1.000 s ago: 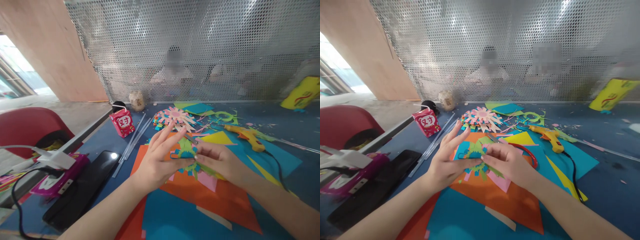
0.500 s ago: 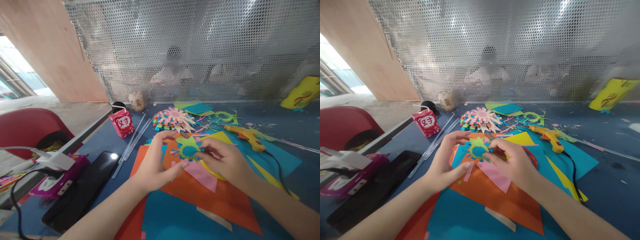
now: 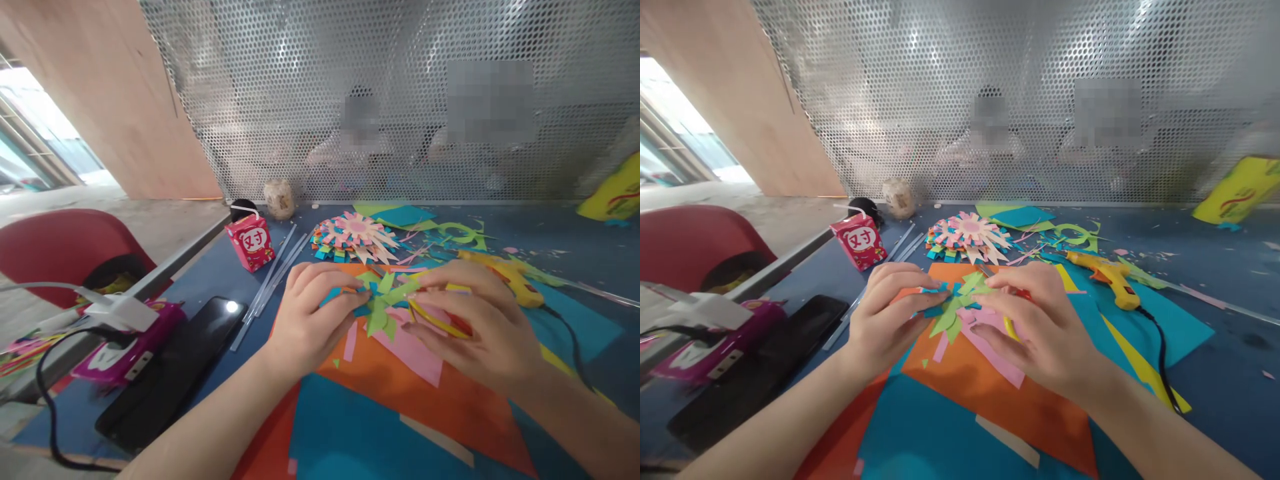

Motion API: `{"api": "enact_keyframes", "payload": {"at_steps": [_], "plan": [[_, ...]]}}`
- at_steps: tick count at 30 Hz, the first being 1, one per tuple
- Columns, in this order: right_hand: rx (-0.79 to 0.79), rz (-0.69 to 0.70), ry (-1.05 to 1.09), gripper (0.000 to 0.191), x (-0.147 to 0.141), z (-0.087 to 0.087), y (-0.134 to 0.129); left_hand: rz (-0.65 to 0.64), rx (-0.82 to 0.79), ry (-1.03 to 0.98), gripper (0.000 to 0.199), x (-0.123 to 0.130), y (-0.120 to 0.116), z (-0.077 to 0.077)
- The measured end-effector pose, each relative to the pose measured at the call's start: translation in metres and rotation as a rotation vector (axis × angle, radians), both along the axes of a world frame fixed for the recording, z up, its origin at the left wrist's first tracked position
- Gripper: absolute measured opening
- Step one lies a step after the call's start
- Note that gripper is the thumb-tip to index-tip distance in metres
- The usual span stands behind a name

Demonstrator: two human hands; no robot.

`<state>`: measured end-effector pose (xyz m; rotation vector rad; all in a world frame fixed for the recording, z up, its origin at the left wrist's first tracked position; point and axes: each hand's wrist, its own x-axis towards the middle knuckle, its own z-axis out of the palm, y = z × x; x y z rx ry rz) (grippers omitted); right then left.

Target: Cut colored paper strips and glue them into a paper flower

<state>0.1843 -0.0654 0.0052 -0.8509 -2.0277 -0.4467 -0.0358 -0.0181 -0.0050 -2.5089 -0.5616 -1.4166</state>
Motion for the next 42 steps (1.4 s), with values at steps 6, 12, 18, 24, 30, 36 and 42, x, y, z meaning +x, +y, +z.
{"api": "enact_keyframes", "payload": {"at_steps": [6, 12, 18, 24, 30, 36, 42], "plan": [[0.009, 0.052, -0.091, 0.028, -0.0022, 0.0025, -0.0034, 0.015, 0.049, 0.027, 0.01, 0.0031, -0.0019, 0.0047], [-0.026, 0.036, -0.07, 0.019, -0.0071, 0.0042, -0.0059, 0.03, 0.034, 0.029, 0.011, 0.0043, -0.0034, 0.0052], [-0.015, 0.028, -0.088, 0.019, -0.0076, 0.0015, -0.0044, 0.042, 0.038, 0.033, 0.009, 0.0045, -0.0033, 0.0056], [0.038, 0.057, -0.141, 0.011, -0.0045, -0.0002, -0.0011, 0.048, 0.042, 0.026, 0.008, 0.0047, -0.003, 0.0039], [0.02, 0.027, -0.127, 0.01, -0.0045, -0.0015, -0.0013, 0.051, 0.033, 0.024, 0.008, 0.0047, -0.0029, 0.0036], [0.036, 0.038, -0.128, 0.016, -0.0034, -0.0029, 0.0006, 0.047, 0.019, 0.037, 0.008, 0.0042, -0.0027, 0.0022], [0.011, 0.038, -0.136, 0.014, -0.0016, -0.0048, 0.0006, 0.043, 0.014, 0.035, 0.008, 0.0041, -0.0022, 0.002]]}}
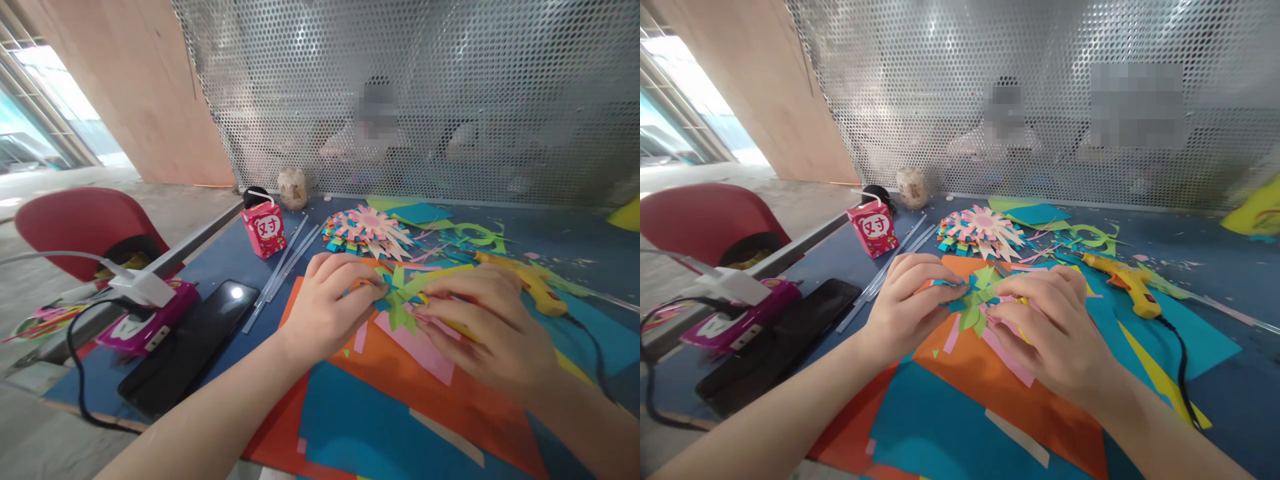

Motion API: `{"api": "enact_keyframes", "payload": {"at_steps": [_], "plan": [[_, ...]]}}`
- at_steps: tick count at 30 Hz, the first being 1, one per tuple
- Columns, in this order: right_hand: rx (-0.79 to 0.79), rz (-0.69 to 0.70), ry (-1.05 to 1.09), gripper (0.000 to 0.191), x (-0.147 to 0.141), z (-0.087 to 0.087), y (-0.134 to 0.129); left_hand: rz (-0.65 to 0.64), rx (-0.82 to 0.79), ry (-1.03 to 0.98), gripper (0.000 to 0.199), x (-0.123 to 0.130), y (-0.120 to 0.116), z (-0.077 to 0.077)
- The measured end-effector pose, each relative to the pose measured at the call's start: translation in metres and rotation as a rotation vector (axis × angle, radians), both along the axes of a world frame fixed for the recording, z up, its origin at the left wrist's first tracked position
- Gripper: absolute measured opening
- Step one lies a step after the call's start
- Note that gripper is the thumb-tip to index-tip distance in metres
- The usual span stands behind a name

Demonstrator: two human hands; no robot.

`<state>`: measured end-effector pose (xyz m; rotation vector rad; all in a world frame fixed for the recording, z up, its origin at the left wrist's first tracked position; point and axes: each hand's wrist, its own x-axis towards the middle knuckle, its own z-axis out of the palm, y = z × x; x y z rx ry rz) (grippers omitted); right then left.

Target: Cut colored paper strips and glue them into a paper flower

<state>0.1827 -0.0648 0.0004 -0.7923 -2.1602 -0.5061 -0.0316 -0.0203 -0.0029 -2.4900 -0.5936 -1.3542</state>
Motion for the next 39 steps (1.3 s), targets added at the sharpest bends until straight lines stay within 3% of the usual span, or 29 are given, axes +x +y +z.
{"api": "enact_keyframes", "payload": {"at_steps": [20, 25, 32, 39], "plan": [[0.025, -0.029, 0.077, 0.015, -0.005, 0.004, -0.003, -0.023, -0.056, 0.0, 0.006, -0.001, 0.0, -0.001], [0.009, -0.073, 0.114, 0.011, -0.006, 0.006, -0.002, -0.03, -0.193, 0.029, 0.006, 0.002, 0.001, -0.003], [-0.037, -0.146, 0.181, 0.01, -0.006, 0.003, 0.004, -0.155, -0.372, -0.024, 0.002, 0.01, 0.002, -0.005], [-0.063, -0.134, 0.182, 0.006, -0.006, 0.004, 0.002, -0.054, -0.355, 0.078, 0.006, 0.006, 0.001, -0.006]]}}
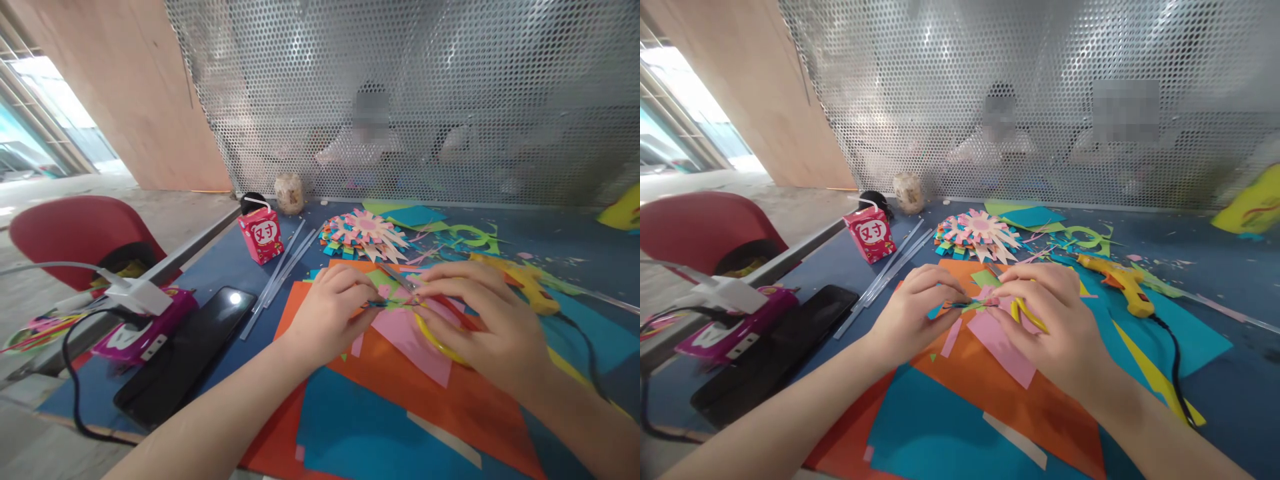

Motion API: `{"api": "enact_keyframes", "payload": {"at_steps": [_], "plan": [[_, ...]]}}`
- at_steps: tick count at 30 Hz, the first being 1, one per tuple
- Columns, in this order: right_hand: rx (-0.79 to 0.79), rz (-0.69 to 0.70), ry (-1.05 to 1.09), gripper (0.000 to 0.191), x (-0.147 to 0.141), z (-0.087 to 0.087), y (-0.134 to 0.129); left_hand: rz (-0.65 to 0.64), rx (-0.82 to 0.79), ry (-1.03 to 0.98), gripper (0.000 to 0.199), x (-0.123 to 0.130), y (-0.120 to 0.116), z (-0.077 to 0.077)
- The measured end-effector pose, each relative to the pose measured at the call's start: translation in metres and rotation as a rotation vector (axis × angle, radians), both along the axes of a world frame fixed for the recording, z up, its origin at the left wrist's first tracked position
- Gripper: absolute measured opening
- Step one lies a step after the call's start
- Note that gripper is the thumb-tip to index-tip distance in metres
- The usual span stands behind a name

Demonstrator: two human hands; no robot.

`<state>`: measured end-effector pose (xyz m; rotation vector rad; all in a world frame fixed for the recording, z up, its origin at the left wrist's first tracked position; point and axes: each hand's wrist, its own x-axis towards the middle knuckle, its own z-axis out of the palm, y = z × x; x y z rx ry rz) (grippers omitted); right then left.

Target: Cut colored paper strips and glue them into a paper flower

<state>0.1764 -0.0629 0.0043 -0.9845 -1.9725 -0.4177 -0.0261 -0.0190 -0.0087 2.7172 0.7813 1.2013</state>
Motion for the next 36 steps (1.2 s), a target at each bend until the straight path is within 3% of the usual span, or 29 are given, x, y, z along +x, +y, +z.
{"api": "enact_keyframes", "payload": {"at_steps": [19, 36], "plan": [[0.012, 0.016, -0.005, 0.011, 0.0004, 0.0, 0.0003, -0.004, -0.026, -0.029, 0.006, -0.0002, 0.0013, -0.0002], [0.028, 0.032, -0.063, 0.013, 0.0022, 0.0009, -0.0013, 0.024, 0.085, -0.092, 0.007, -0.0023, 0.0022, 0.0011]]}}
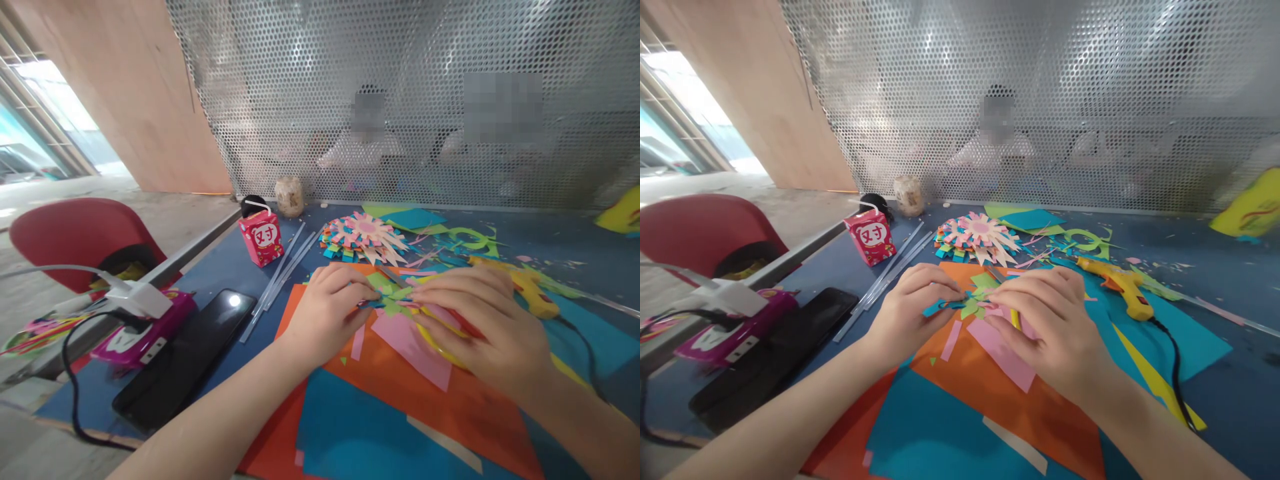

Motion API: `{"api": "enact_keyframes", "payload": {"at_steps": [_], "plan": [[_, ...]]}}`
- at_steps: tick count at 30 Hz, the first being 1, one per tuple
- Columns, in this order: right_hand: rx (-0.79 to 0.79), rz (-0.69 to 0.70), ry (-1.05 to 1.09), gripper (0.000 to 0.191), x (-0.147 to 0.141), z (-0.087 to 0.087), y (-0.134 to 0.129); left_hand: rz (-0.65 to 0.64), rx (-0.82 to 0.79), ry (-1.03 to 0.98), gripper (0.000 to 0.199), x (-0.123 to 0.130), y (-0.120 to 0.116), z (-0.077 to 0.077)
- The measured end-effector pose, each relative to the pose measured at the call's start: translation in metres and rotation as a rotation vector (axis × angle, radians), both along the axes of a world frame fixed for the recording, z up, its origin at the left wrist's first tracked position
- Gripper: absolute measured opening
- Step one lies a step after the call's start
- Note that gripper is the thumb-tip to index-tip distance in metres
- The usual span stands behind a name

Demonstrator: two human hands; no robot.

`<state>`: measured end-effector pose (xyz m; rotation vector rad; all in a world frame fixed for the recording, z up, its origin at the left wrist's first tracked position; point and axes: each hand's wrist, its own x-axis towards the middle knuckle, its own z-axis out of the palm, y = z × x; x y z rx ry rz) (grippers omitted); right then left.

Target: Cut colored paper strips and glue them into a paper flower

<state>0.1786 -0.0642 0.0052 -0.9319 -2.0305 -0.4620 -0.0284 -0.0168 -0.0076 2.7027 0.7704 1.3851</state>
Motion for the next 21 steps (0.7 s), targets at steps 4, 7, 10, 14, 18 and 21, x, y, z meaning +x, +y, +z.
{"api": "enact_keyframes", "payload": {"at_steps": [4, 7, 10, 14, 18, 21], "plan": [[0.009, -0.013, -0.015, 0.014, 0.0, 0.001, 0.0, -0.014, -0.055, -0.022, 0.006, 0.002, 0.0, 0.001], [0.006, -0.021, -0.01, 0.015, 0.0, 0.001, 0.001, -0.046, -0.228, -0.068, 0.001, 0.004, -0.001, 0.002], [-0.02, -0.049, 0.048, 0.02, 0.002, -0.001, 0.002, -0.034, -0.631, -0.162, 0.009, 0.006, -0.001, 0.004], [-0.091, -0.087, 0.116, 0.019, 0.003, -0.007, 0.006, -0.169, -1.204, -0.33, 0.012, 0.007, 0.001, 0.005], [-0.23, -0.118, 0.201, 0.016, 0.003, -0.01, 0.009, -0.278, -1.396, -0.427, 0.015, 0.009, 0.001, 0.004], [-0.353, -0.083, 0.282, 0.019, 0.001, -0.009, 0.008, -0.268, -1.389, -0.393, 0.021, 0.01, 0.0, 0.003]]}}
